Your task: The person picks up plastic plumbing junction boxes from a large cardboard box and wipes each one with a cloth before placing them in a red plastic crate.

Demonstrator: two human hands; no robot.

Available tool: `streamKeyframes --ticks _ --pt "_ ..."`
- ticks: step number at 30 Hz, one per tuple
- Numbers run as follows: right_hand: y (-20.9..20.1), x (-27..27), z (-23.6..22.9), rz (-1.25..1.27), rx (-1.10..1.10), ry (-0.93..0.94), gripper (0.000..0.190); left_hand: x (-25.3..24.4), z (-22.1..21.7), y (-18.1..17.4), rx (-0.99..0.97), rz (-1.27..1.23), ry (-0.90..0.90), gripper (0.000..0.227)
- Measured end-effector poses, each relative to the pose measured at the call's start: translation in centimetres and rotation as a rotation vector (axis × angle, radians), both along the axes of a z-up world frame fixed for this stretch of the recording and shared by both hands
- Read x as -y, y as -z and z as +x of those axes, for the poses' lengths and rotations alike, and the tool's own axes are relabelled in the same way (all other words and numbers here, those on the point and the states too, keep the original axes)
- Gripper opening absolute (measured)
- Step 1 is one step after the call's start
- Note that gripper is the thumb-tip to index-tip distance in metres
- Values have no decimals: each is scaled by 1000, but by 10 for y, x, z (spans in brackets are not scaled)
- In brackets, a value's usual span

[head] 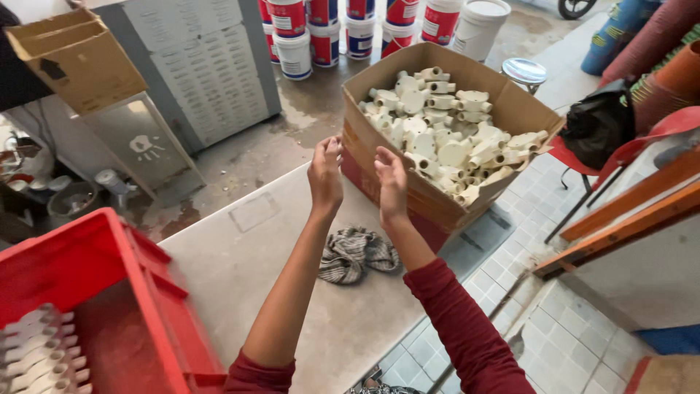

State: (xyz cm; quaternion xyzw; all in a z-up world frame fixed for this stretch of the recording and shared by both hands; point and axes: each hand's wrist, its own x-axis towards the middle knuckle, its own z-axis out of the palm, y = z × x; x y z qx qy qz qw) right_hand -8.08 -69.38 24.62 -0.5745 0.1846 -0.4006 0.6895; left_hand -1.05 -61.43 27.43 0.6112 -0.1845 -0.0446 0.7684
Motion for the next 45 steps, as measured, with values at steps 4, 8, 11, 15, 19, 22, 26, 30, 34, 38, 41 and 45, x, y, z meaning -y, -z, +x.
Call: streamKeyframes --ticks 4,8,11,15,19,22,26,30,34,38,41,45 --pt "17 90 -19 -11 32 96 47 82 -8 -3 -17 85 61 51" --pt "38 162 -26 18 -87 200 48 148 -5 -1 62 436 303 66" --pt "77 216 -9 107 -327 260 53 164 -14 -22 74 709 426 86" --pt "50 205 -7 344 -391 268 75 169 -21 -37 179 1027 528 103" --pt "63 199 2 525 -451 191 85 179 -10 -28 257 1198 540 108" --pt "46 175 8 589 -547 281 92 180 -10 -34 225 1296 636 107" --pt "44 163 0 590 -411 266 79 168 -19 -45 177 1282 686 113" --pt "72 181 -5 518 -414 348 72 143 -37 -72 199 1172 676 114" --pt "77 190 4 484 -422 339 72 142 -32 -59 177 1068 610 117" --pt "68 186 11 450 -351 377 68 134 -33 -64 183 891 572 115" --pt "20 156 8 418 -179 395 34 131 -29 -71 239 790 467 93" --pt "-24 108 1 121 -5 328 8 93 -34 -95 145 695 265 86"
